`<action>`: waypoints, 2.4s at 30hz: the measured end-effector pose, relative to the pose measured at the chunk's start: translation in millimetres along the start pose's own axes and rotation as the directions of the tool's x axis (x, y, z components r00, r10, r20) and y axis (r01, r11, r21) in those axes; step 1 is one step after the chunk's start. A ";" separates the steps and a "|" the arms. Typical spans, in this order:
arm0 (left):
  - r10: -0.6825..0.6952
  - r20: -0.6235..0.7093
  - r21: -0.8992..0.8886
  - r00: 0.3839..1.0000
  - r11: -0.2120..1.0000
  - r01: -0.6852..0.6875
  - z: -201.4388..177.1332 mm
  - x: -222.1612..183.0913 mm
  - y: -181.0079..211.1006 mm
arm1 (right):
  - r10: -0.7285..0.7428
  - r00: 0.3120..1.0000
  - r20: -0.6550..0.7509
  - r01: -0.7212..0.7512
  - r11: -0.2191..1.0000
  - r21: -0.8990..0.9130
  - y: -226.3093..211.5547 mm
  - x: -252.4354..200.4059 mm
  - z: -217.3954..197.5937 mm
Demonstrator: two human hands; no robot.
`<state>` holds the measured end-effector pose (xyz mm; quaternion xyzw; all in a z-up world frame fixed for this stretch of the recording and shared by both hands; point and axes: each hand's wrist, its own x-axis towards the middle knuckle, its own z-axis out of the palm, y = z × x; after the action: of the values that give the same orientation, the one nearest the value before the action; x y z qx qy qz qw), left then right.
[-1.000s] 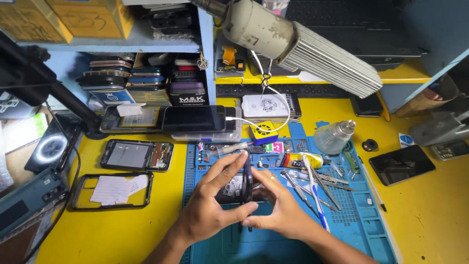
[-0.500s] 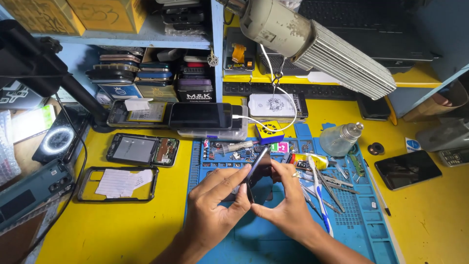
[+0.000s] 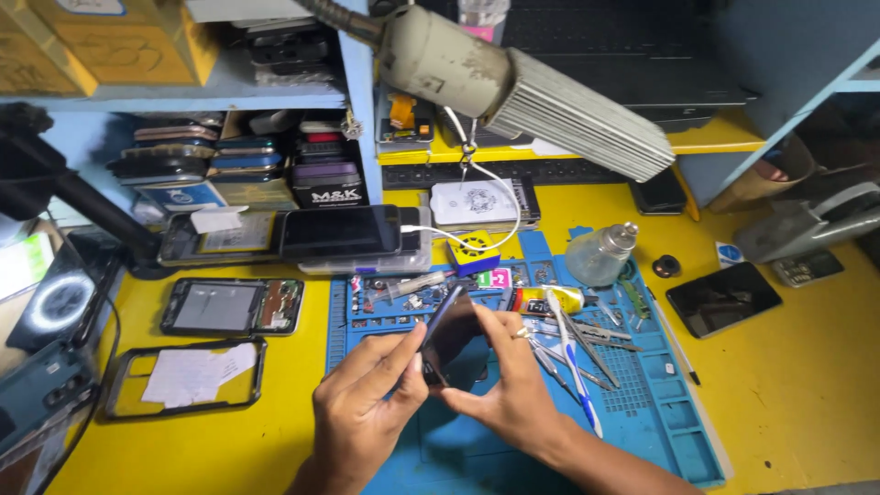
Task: The person is disassembling a smartphone by prying the back cover and internal frame away from the screen assembly.
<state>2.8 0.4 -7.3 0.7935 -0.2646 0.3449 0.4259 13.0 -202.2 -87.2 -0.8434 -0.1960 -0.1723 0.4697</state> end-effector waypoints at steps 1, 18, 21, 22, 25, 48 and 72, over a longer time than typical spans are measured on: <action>-0.012 0.001 0.004 1.000 1.000 0.012 0.1 -3.0 -1.1 | 0.002 1.000 0.020 -0.002 1.000 0.008 -0.1 -2.3 0.5; -0.166 0.119 0.016 0.979 0.986 0.165 -16.9 -11.8 -16.5 | -0.011 0.998 0.056 0.014 0.999 -0.052 -1.6 -4.2 5.5; -0.185 0.139 0.010 0.973 0.983 0.185 -19.2 -7.7 -15.1 | 0.042 0.996 0.082 -0.037 0.997 -0.068 -6.4 -3.2 3.8; -0.194 0.145 0.005 0.970 0.981 0.196 -19.9 -6.1 -14.2 | 0.056 0.994 0.092 -0.049 0.996 -0.072 -7.9 -2.8 3.1; -0.249 0.198 -0.006 0.948 0.967 0.255 -24.0 1.2 -9.4 | 0.041 0.995 0.086 -0.034 0.996 -0.080 -6.0 -4.2 4.2; -0.296 0.604 -0.074 0.740 0.903 0.422 -48.6 31.2 -33.4 | -0.162 0.986 0.047 0.168 0.969 -0.183 -8.4 -5.0 -1.6; -0.184 0.622 -0.057 0.761 0.959 0.278 -43.4 43.0 -30.3 | -0.272 0.962 -0.034 0.255 0.934 -0.250 -21.4 -1.4 -1.0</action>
<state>37.1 47.3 28.3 0.8552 -0.3123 -0.0057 0.4135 1.2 -193.0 -71.9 -0.8544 -0.2687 -0.2848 0.3417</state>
